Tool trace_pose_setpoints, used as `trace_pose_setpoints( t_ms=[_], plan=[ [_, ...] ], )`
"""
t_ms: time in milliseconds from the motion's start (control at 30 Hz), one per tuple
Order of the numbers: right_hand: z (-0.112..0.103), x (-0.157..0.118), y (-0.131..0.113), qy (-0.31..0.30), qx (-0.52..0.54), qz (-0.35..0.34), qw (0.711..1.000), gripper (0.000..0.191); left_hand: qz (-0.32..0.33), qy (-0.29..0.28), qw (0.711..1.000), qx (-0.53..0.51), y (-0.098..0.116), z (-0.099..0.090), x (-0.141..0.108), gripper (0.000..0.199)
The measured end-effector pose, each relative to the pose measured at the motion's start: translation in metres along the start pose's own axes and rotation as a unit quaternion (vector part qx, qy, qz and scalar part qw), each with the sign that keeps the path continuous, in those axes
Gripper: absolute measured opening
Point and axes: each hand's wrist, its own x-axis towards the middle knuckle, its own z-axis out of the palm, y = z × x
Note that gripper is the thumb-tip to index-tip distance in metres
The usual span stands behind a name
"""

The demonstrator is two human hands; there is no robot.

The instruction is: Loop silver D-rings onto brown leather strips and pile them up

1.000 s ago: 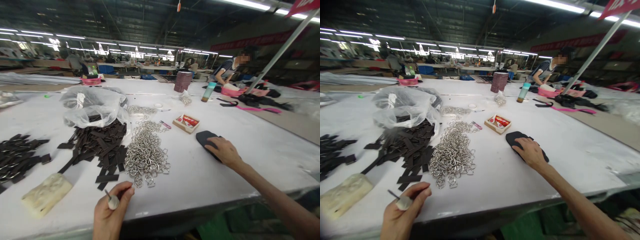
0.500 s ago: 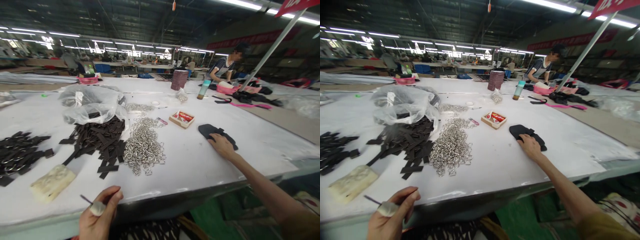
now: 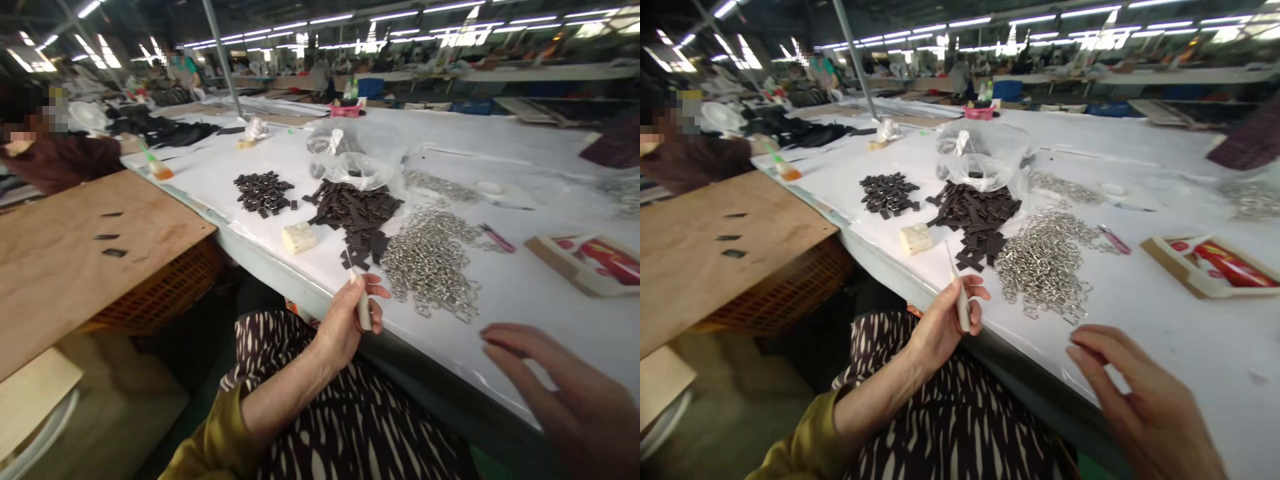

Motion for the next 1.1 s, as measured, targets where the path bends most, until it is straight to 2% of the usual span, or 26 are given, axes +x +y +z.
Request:
trace_pose_setpoints(
  t_ms=[100, 133, 300, 500, 800, 1100],
  plan=[
    [0.036, -0.002, -0.046, -0.109, 0.06, -0.074, 0.99, 0.021, -0.007, -0.004, 1.0, -0.03, -0.001, -0.002, -0.005, 0.037],
    [0.045, -0.001, -0.054, -0.133, 0.07, -0.067, 0.986, 0.022, -0.005, -0.002, 0.999, -0.038, -0.001, -0.003, -0.006, 0.036],
    [0.068, 0.011, -0.069, -0.201, 0.087, -0.048, 0.975, 0.024, 0.02, 0.026, 0.998, -0.057, 0.001, -0.007, -0.01, 0.031],
    [0.084, 0.024, -0.071, -0.222, 0.107, -0.046, 0.968, 0.026, 0.009, -0.005, 0.997, -0.077, 0.0, -0.014, -0.006, 0.036],
    [0.1, 0.032, -0.064, -0.241, 0.134, 0.0, 0.961, 0.03, -0.031, 0.016, 0.995, -0.094, -0.002, -0.022, 0.005, 0.033],
    [0.104, 0.028, -0.077, -0.199, 0.187, 0.062, 0.96, 0.034, -0.039, 0.034, 0.995, -0.081, -0.001, -0.019, 0.007, 0.026]
  ],
)
